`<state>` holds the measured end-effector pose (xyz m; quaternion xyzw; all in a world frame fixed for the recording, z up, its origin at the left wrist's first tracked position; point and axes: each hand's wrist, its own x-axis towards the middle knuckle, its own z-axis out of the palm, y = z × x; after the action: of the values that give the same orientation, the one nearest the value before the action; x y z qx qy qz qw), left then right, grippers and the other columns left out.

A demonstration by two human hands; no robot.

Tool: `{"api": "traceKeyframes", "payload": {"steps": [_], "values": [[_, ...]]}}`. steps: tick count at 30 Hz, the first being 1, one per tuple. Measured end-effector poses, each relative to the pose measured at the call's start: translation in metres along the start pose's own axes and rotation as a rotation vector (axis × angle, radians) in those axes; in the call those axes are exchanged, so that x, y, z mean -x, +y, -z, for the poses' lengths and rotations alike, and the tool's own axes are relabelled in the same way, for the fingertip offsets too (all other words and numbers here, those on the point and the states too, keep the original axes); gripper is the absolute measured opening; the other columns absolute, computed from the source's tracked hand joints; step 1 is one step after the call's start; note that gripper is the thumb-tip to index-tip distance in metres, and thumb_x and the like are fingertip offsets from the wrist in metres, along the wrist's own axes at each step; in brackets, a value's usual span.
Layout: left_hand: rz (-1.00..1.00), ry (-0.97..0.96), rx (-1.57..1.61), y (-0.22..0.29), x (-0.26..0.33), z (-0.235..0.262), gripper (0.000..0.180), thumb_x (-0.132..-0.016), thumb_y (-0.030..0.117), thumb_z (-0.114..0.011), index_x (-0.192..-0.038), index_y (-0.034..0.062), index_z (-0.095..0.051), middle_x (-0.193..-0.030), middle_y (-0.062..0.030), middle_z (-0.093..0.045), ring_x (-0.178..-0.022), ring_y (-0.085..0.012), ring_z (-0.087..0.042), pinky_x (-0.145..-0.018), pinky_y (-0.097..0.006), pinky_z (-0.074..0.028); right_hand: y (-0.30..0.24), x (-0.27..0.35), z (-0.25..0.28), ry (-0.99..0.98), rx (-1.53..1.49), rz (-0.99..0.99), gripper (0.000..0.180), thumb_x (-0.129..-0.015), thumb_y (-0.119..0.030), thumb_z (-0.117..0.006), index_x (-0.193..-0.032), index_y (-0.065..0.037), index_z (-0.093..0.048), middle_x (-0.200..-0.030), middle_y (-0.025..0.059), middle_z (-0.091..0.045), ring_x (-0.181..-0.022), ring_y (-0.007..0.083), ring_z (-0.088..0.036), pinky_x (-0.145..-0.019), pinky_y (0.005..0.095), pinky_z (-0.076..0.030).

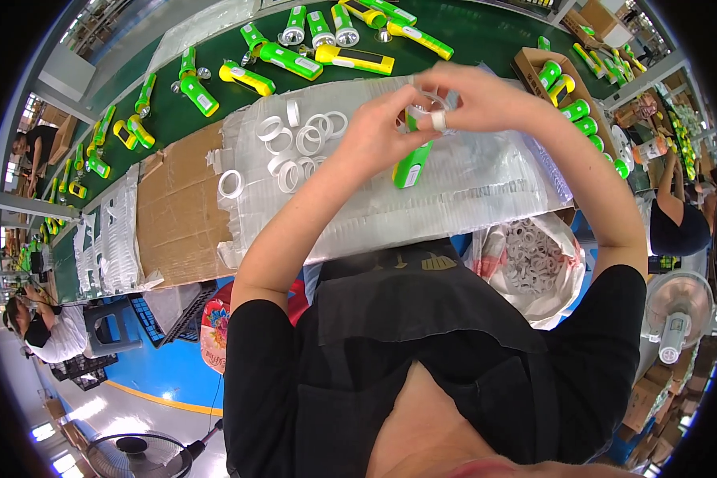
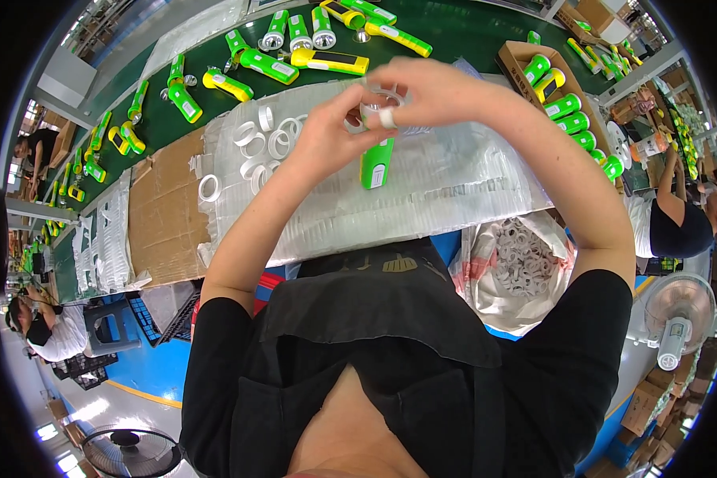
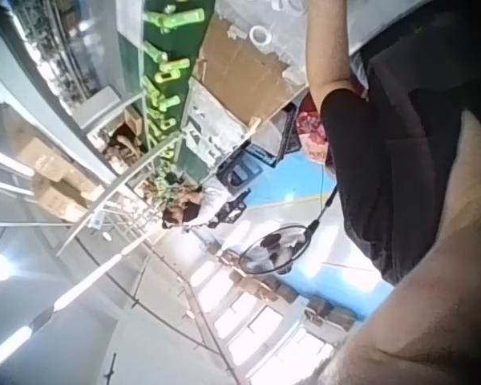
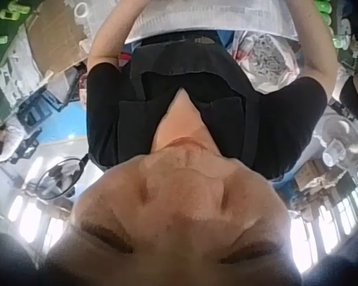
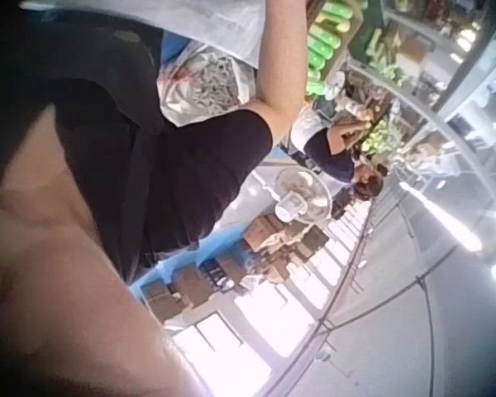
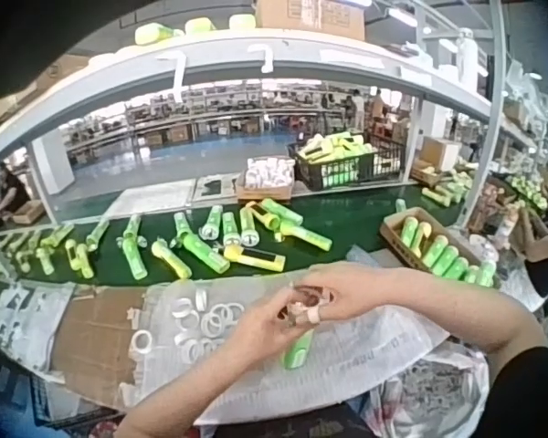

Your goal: Assembling plastic flashlight components including reflectors and lens rings at a factory workbench.

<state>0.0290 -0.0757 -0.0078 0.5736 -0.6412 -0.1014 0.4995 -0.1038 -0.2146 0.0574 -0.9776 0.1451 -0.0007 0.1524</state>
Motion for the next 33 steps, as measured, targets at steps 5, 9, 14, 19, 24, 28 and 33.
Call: {"api": "traceKeyframes", "payload": {"steps": [5, 9, 14, 19, 24, 28, 33], "values": [[-0.095, -0.036, 0.103, -0.007, 0.006, 0.003, 0.051, -0.072, 0.021, -0.081, -0.114, 0.0113, -0.054, -0.103, -0.01, -0.066, -0.092, -0.0299, -0.065, -0.077, -0.038, -0.053, -0.007, 0.018, -0.003, 0.186, -0.231, 0.147, 0.039, -0.077, -0.034, -0.076, -0.09, -0.003, -0.056, -0.076, 0.0072, -0.057, -0.068, 0.0197, -0.056, -0.059, 0.0325, -0.044], [-0.095, -0.199, 0.238, 0.006, 0.013, 0.026, 0.106, -0.067, 0.033, -0.086, -0.15, 0.0178, -0.021, -0.129, -0.0209, -0.056, -0.117, -0.0338, -0.057, -0.1, -0.043, -0.045, -0.024, 0.051, 0.017, 0.262, -0.499, 0.217, 0.048, -0.071, -0.03, -0.082, -0.096, -0.002, -0.052, -0.075, 0.0066, -0.054, -0.064, 0.014, -0.053, -0.056, 0.028, -0.043], [0.551, -0.92, 0.84, 0.03, 0.006, 0.032, 0.092, -0.073, 0.021, -0.082, -0.146, 0.0095, -0.028, -0.113, -0.0129, -0.062, -0.11, -0.0256, -0.059, -0.094, -0.038, -0.046, -0.026, 0.061, 0.027, 0.342, -0.187, 0.599, 0.039, -0.085, -0.04, -0.066, -0.109, -0.01, -0.059, -0.076, 0.009, -0.055, -0.063, 0.0303, -0.059, -0.056, 0.035, -0.047], [0.196, -0.383, -0.333, -0.068, -0.063, -0.001, 0.065, -0.079, 0.023, -0.07, -0.136, 0.0083, -0.041, -0.108, -0.0211, -0.065, -0.097, -0.0366, -0.064, -0.08, -0.042, -0.052, 0.054, -0.032, -0.051, 0.613, -0.102, -0.223, 0.029, -0.098, -0.039, -0.041, -0.106, -0.014, -0.054, -0.078, 0.0175, -0.066, -0.074, 0.0395, -0.064, -0.061, 0.0507, -0.047], [-0.148, -0.07, -0.446, -0.109, -0.104, 0.004, 0.079, -0.072, 0.024, -0.079, -0.138, 0.0052, -0.039, -0.121, -0.0194, -0.057, -0.11, -0.0372, -0.057, -0.092, -0.044, -0.047, 0.131, -0.081, -0.048, 0.875, -0.199, -0.396, 0.034, -0.097, -0.044, -0.043, -0.109, -0.014, -0.054, -0.084, 0.0213, -0.066, -0.081, 0.0445, -0.063, -0.068, 0.0525, -0.048], [-0.143, -0.223, -0.788, -0.162, -0.122, 0.008, 0.073, -0.069, 0.009, -0.074, -0.136, 0.0076, -0.045, -0.125, -0.0111, -0.054, -0.119, -0.03, -0.052, -0.098, -0.047, -0.038, 0.25, -0.108, -0.033, 1.041, -0.212, -0.561, 0.048, -0.096, -0.049, -0.045, -0.113, -0.004, -0.051, -0.096, 0.0256, -0.066, -0.091, 0.0463, -0.063, -0.075, 0.0518, -0.049], [-0.142, -0.472, -0.837, -0.184, -0.12, 0.012, 0.05, -0.066, 0.003, -0.066, -0.116, 0.0078, -0.06, -0.106, -0.0073, -0.059, -0.105, -0.0247, -0.055, -0.088, -0.041, -0.04, 0.247, -0.135, -0.028, 0.49, 0.41, -0.752, 0.066, -0.088, -0.056, -0.055, -0.132, -0.009, -0.045, -0.108, 0.0202, -0.065, -0.105, 0.0341, -0.062, -0.089, 0.0463, -0.048]]}}
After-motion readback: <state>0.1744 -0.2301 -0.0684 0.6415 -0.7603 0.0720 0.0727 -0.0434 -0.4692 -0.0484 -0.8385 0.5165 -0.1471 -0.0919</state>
